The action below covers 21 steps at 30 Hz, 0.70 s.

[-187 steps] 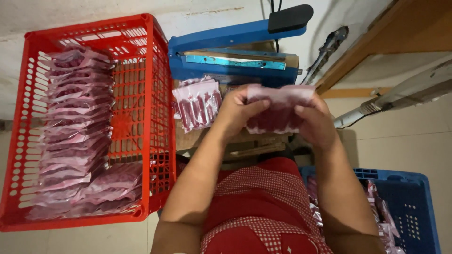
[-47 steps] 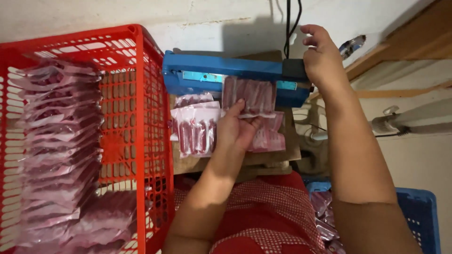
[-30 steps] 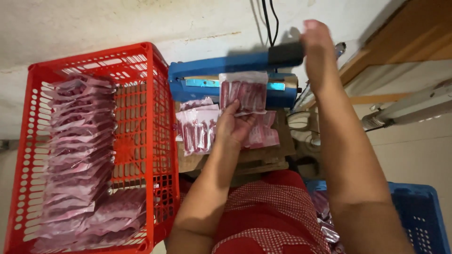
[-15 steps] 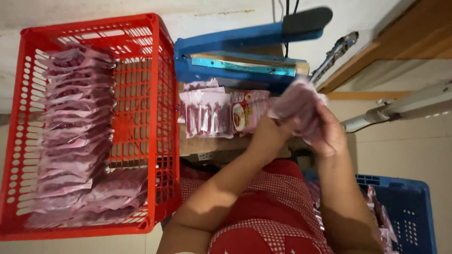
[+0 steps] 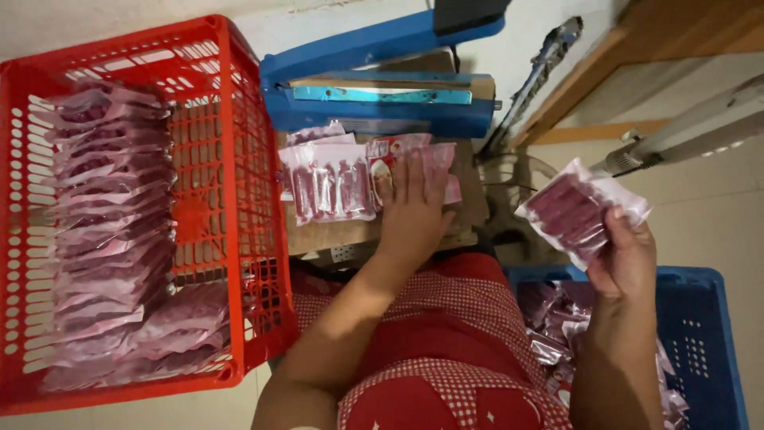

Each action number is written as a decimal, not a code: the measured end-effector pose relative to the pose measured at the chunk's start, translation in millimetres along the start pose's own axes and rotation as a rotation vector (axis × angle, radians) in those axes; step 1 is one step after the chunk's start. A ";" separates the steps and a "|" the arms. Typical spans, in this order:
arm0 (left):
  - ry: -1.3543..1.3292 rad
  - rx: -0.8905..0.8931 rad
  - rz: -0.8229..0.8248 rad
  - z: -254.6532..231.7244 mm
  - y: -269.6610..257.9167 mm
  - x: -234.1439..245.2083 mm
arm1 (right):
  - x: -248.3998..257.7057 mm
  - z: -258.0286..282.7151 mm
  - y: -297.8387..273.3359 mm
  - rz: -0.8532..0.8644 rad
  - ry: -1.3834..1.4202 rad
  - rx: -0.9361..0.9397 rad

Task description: Sealing small plastic pouches containing food products using a manual impulse heat sealer.

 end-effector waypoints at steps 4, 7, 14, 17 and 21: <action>-0.052 -0.013 -0.244 -3.7 4.2 -6.9 | 2.4 1.8 -11.1 0.053 -0.017 -0.002; -0.101 -0.075 -0.257 -3.2 9.4 11.5 | 5.6 -3.3 -13.4 0.007 -0.096 0.018; -1.690 0.582 -0.201 66.8 36.1 53.0 | -74.7 9.4 -16.3 0.016 -0.212 0.007; -1.279 0.730 -0.462 82.0 24.8 119.9 | -144.2 35.3 -30.1 0.042 -0.343 0.063; -1.348 0.778 -0.502 103.3 15.8 185.1 | -173.3 13.9 -23.6 0.186 -0.349 -0.038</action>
Point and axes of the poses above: each hand's wrist, its own y-axis towards the middle knuckle, its own x-axis out of the back of the hand, z = x × y, the point moved 4 cm from there along y, towards the middle knuckle, and after that the axes turned 8 degrees about x, right-handed, at the moved point
